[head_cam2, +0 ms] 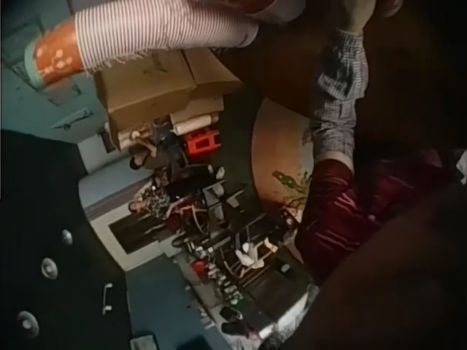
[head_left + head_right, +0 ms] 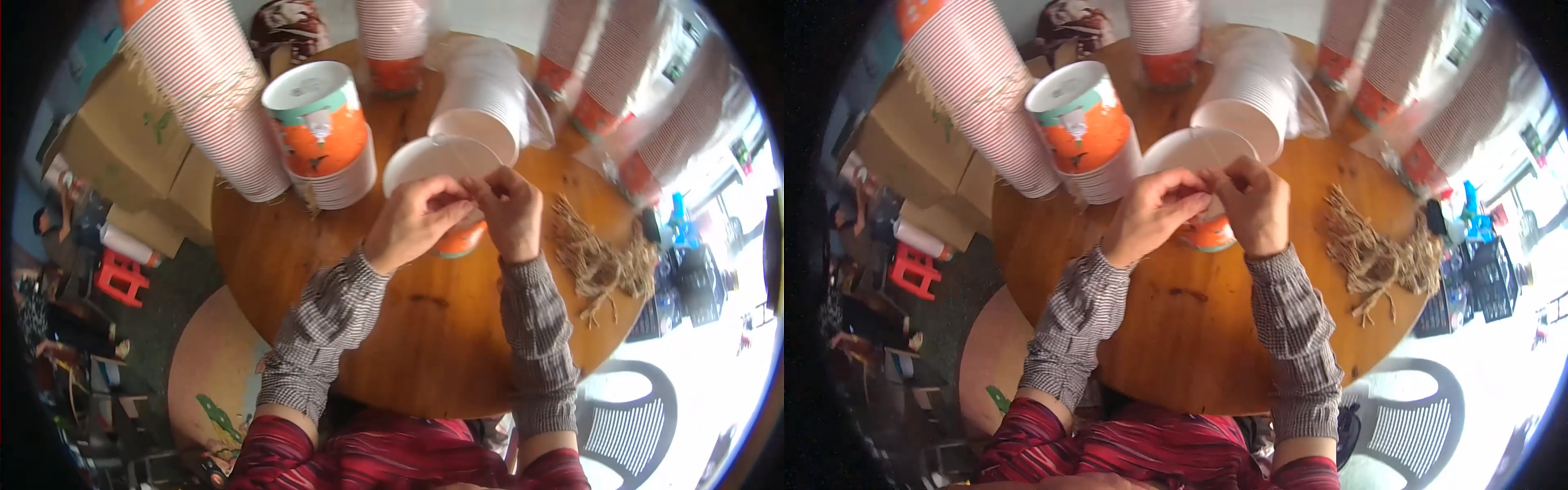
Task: Threading and knotting string handles onto Halloween-themed paper buckets.
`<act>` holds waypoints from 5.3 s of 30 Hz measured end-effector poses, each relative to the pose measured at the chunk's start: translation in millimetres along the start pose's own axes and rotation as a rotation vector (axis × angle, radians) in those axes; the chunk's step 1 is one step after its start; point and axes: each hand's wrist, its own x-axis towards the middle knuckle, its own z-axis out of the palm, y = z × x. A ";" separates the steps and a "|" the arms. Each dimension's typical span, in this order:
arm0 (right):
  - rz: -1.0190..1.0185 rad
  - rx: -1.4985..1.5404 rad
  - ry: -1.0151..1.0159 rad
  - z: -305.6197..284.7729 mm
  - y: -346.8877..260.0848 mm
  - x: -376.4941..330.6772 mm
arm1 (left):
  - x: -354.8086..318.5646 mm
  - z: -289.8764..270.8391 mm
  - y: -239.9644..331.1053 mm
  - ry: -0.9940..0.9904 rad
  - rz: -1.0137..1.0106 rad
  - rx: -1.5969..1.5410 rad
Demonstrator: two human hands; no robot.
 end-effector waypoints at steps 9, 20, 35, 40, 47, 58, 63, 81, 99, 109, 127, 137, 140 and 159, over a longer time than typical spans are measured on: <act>-0.173 0.018 -0.234 -21.7 -4.9 6.6 | -17.3 7.1 7.4 0.096 0.013 0.249; -0.083 0.039 -0.529 -46.4 -13.9 6.6 | -30.1 -8.7 -6.1 0.073 -0.020 -0.116; -0.052 0.252 -0.495 -22.8 -3.6 3.6 | -26.1 -2.1 -7.2 0.149 0.018 -0.199; -0.079 0.134 -0.341 -26.2 -4.3 5.4 | -25.0 -9.5 -9.5 0.096 0.054 0.021; -0.256 -0.064 -0.159 -34.9 -29.0 -1.8 | -30.3 -15.0 -7.4 0.095 0.050 -0.030; -0.405 -0.044 -0.401 -27.4 -36.9 -14.8 | -32.8 -17.9 -2.3 0.154 0.084 -0.223; -0.395 -0.028 -0.361 -20.4 -32.1 -13.1 | -35.4 -2.7 1.7 0.116 0.048 -0.340; 0.139 0.506 -0.555 -16.2 -12.1 -24.7 | -42.6 -0.9 -2.8 0.187 0.177 -0.090; -0.309 -0.036 -0.005 3.4 -1.6 -72.0 | -46.9 15.3 -2.4 0.250 0.244 0.185; -0.292 -0.029 0.024 2.6 -6.1 -70.6 | -48.7 21.8 -0.8 0.322 0.338 0.229; -0.422 -0.090 0.132 8.4 4.1 -73.4 | -49.4 14.9 4.7 0.266 0.482 0.557; -0.423 -0.106 0.081 7.9 -2.3 -73.1 | -49.7 4.1 4.6 0.152 0.312 0.280; -0.398 -0.079 0.068 6.5 3.8 -74.7 | -50.8 2.9 7.5 0.074 0.131 -0.029; -0.378 0.067 -0.027 3.2 -1.2 -74.3 | -51.1 -0.6 6.0 0.077 0.047 -0.107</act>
